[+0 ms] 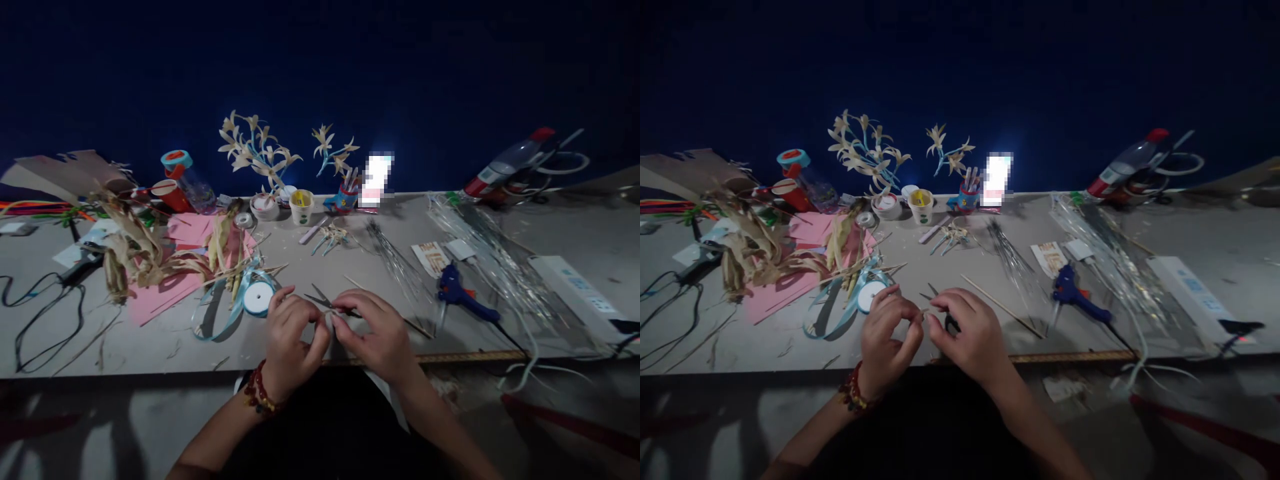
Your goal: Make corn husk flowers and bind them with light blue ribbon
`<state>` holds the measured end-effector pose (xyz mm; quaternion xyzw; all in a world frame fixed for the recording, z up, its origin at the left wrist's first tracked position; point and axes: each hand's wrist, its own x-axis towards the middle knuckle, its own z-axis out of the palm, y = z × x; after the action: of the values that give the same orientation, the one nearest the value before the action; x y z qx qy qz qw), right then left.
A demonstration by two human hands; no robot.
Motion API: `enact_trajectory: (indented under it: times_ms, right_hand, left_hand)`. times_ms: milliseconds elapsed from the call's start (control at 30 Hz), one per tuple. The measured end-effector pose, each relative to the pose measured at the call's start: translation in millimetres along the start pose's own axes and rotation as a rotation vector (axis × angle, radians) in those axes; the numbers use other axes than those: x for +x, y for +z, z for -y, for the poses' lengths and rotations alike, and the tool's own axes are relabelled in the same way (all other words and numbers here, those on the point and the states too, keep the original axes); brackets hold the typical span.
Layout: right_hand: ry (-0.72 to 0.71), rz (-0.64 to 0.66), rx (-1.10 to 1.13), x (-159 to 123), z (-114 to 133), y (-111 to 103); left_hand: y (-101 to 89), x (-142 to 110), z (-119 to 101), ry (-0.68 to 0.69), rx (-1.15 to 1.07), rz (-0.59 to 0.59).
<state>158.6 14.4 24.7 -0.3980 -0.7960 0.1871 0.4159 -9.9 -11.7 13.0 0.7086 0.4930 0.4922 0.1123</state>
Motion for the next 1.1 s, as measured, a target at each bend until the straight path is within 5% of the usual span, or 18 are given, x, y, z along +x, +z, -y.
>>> enact_trajectory:
  times_ms: [267,467,600,667,867,1100]
  right_hand:
    - [0.113,-0.103,0.045,-5,-19,-9]
    - [0.517,0.204,0.88,-14,-3,6]
    - [0.68,0.228,1.097,-16,-2,11]
    - [0.66,0.247,1.079,-16,-5,9]
    - [0.593,0.404,0.967,-14,-12,1]
    - [0.561,0.418,0.892,-16,-18,1]
  left_hand:
    - [-3.2,-2,5,0.023,0.035,-0.05]
    - [5.2,-8,14,0.2,0.03,-0.11]
    - [5.9,-13,19,0.217,-0.072,-0.08]
    - [5.0,-15,21,0.11,-0.246,-0.016]
    - [1.4,-12,27,-0.524,-1.045,0.32]
    - [-1.5,-7,23,-0.68,-1.067,0.432]
